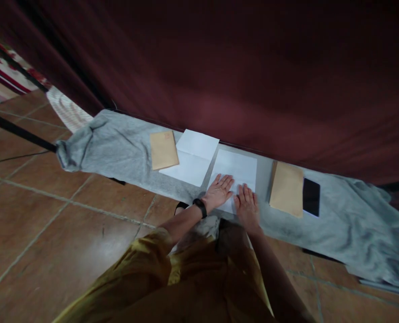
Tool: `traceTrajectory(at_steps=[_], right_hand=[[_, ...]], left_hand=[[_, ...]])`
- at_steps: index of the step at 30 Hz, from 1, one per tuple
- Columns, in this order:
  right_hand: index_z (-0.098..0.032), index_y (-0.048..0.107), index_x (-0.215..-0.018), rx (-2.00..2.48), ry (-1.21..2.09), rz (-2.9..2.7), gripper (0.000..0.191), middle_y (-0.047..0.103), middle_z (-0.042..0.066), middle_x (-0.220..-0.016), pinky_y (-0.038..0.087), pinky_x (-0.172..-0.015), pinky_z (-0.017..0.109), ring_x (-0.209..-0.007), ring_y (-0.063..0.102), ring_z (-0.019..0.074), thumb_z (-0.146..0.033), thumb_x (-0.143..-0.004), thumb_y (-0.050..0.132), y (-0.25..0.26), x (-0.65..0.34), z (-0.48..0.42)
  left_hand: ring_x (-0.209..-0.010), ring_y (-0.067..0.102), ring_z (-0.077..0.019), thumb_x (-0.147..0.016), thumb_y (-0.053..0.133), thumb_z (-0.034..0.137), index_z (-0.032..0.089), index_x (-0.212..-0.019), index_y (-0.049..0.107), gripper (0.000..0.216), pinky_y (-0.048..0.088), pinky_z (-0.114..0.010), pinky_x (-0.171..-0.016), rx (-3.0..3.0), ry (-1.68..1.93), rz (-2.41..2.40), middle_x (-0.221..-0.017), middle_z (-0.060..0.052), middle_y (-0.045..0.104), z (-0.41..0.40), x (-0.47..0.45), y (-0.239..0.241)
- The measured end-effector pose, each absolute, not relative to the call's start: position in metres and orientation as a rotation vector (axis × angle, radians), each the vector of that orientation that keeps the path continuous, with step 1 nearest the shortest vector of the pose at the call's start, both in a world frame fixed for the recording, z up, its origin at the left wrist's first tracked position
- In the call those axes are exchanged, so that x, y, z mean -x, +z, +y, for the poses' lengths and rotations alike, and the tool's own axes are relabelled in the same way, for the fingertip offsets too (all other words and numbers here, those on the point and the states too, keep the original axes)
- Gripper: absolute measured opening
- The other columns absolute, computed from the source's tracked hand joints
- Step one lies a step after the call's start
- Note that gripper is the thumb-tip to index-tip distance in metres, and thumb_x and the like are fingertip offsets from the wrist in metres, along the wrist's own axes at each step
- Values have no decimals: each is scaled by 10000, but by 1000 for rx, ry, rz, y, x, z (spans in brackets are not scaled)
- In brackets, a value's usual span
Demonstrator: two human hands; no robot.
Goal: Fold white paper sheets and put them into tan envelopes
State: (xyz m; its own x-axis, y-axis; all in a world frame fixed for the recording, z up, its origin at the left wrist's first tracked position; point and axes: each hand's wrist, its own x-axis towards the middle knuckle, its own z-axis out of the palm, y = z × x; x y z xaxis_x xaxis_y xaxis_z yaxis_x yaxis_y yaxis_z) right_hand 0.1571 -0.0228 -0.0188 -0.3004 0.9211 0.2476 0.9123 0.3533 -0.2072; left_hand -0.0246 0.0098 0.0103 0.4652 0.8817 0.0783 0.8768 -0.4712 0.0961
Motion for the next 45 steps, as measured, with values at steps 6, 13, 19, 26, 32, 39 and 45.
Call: traceTrajectory(at_steps=[6,13,19,26,32,39,45], right_hand=[[-138,334,-1579,1647,-35,-2322,570,356,169,-1624,281,-1194,524,-1467,364,305,-385,-1066,296,-17,-175,-32],[-119,336,-1576,1591,-89,-2343,590,363,189,-1616,310,-1183,546,-1448,386,332,-408,-1062,336,-20,-187,-40],[-144,293,-1595,1566,-125,-2315,599,382,176,-1609,336,-1175,531,-1447,396,316,-403,-1057,349,-24,-197,-49],[-123,298,-1586,1634,-68,-2249,586,400,190,-1595,322,-1186,533,-1471,369,307,-399,-1069,299,-23,-197,-52],[-112,291,-1586,1565,132,-2268,553,389,189,-1602,300,-1202,520,-1504,324,262,-286,-1062,251,-10,-147,-32],[-133,349,-1567,1664,43,-2260,554,383,166,-1611,273,-1206,499,-1485,355,275,-365,-1067,293,-14,-143,-25],[-89,315,-1576,1752,-32,-2121,598,411,203,-1584,301,-1196,514,-1461,393,299,-402,-1067,320,-26,-166,-33]], left_hand=[[-1534,269,-247,-1061,335,474,108,-1551,361,612,159,-460,-1268,-2636,213,1602,-1640,-141,317,-14,57,11],[-1526,290,-248,-1058,358,448,107,-1544,370,593,189,-446,-1261,-2614,231,1630,-1635,-148,325,-30,72,12],[-1526,289,-237,-1057,358,443,88,-1537,369,596,220,-429,-1264,-2585,324,1653,-1624,-158,346,-36,80,8],[-1529,280,-242,-1059,310,404,100,-1548,357,577,257,-451,-1262,-2480,416,1781,-1614,-156,367,-42,79,7],[-1537,253,-219,-1048,274,304,82,-1551,350,555,261,-429,-1265,-2457,430,1736,-1618,-135,371,-30,22,12],[-1538,250,-228,-1041,287,324,80,-1552,348,570,259,-450,-1262,-2412,397,1844,-1625,-141,348,-17,24,1],[-1526,285,-263,-1043,280,338,50,-1546,360,585,272,-490,-1254,-2344,406,1997,-1608,-177,355,-21,47,-1]])
